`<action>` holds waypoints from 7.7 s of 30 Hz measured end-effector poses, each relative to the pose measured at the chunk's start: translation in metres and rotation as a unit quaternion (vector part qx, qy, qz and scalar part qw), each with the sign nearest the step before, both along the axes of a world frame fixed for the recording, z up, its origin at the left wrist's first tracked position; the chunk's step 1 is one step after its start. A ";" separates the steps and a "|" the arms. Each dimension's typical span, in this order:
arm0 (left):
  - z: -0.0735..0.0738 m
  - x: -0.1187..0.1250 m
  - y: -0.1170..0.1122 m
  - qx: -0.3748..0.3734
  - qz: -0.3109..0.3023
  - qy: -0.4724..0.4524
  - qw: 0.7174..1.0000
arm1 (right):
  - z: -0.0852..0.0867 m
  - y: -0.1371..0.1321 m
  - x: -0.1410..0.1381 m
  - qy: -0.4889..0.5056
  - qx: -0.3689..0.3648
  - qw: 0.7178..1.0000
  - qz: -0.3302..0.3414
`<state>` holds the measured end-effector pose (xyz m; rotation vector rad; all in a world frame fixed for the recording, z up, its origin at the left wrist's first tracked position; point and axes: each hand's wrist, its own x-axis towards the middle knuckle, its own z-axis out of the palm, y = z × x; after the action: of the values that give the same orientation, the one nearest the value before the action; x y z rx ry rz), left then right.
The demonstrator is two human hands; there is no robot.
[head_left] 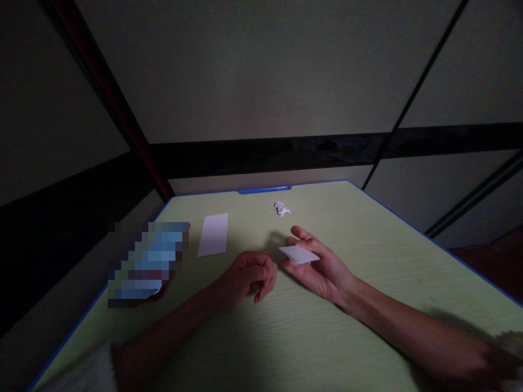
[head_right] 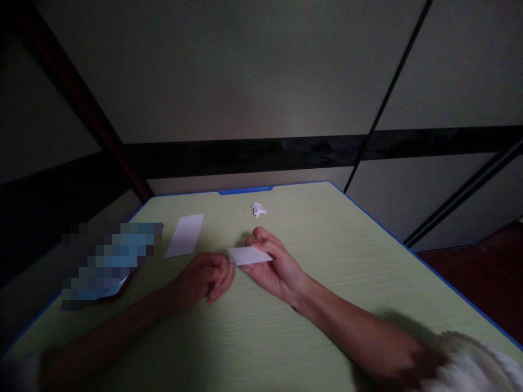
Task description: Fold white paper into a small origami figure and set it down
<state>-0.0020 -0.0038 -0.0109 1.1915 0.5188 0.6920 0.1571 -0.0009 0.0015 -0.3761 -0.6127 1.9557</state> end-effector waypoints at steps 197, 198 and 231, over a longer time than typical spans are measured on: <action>0.012 0.011 -0.005 0.121 0.251 0.159 0.947 | -0.002 -0.001 -0.008 -0.343 0.199 0.918 -0.022; 0.011 0.011 -0.005 0.120 0.250 0.156 0.948 | -0.003 -0.001 -0.008 -0.345 0.201 0.916 -0.023; 0.007 0.006 -0.002 0.051 0.237 0.163 0.956 | -0.009 -0.002 -0.005 -0.422 0.214 0.874 -0.110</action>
<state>0.0044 -0.0059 -0.0041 1.2992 1.0792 0.9429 0.1520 -0.0032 -0.0075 -0.9827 -1.4570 1.3128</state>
